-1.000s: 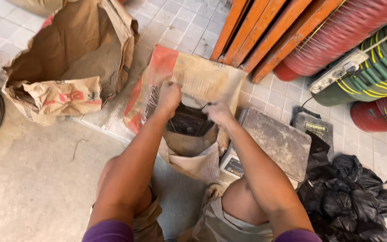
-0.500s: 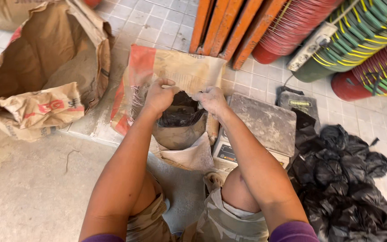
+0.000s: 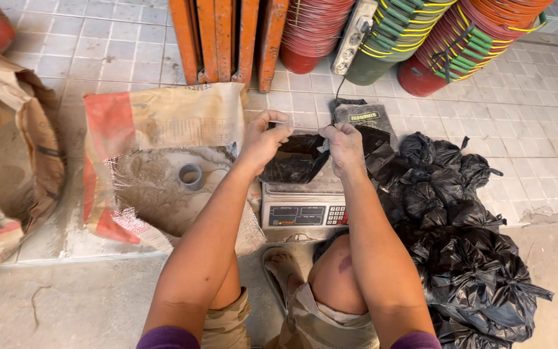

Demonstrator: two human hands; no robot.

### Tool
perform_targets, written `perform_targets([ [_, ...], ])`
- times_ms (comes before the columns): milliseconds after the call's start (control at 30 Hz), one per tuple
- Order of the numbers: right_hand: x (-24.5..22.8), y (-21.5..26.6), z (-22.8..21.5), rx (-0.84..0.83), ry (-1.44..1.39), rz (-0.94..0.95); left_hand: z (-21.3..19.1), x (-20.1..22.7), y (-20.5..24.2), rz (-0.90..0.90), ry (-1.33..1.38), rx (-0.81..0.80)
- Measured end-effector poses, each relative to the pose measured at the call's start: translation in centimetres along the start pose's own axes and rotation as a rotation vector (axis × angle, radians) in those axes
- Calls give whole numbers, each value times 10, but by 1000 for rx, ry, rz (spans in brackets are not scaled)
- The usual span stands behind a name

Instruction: The person scoops a gray powder from a large sack into small black plastic bags using a metal scoop. Each filled bag is placed on a digital scale, tied shut, and set aside in a growing pile. The process is repeated multiple times.

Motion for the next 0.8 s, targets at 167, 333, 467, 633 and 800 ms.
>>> perform_targets([
  [167, 2, -25, -40, 76, 3, -37, 51, -29, -32, 17, 24, -125],
  [333, 21, -51, -66, 125, 14, -65, 68, -51, -58, 110, 90, -190],
  [467, 9, -47, -65, 82, 81, -115, 71, -74, -78, 106, 131, -203],
  [633, 22, -39, -69, 23, 344, -68, 72, -88, -72, 50, 9, -207],
  [800, 37, -38, -66, -58, 577, -29, 77, -66, -41, -194, -532, -188],
])
Point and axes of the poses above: each hand's wrist, its own y-axis away from the middle knuckle, its own z-axis out of the palm, x = y × z, the point moved 5 cm from there along -y, towards the middle knuckle, and after that the axes turned 6 degrees about -z, right-handed, at the moved point
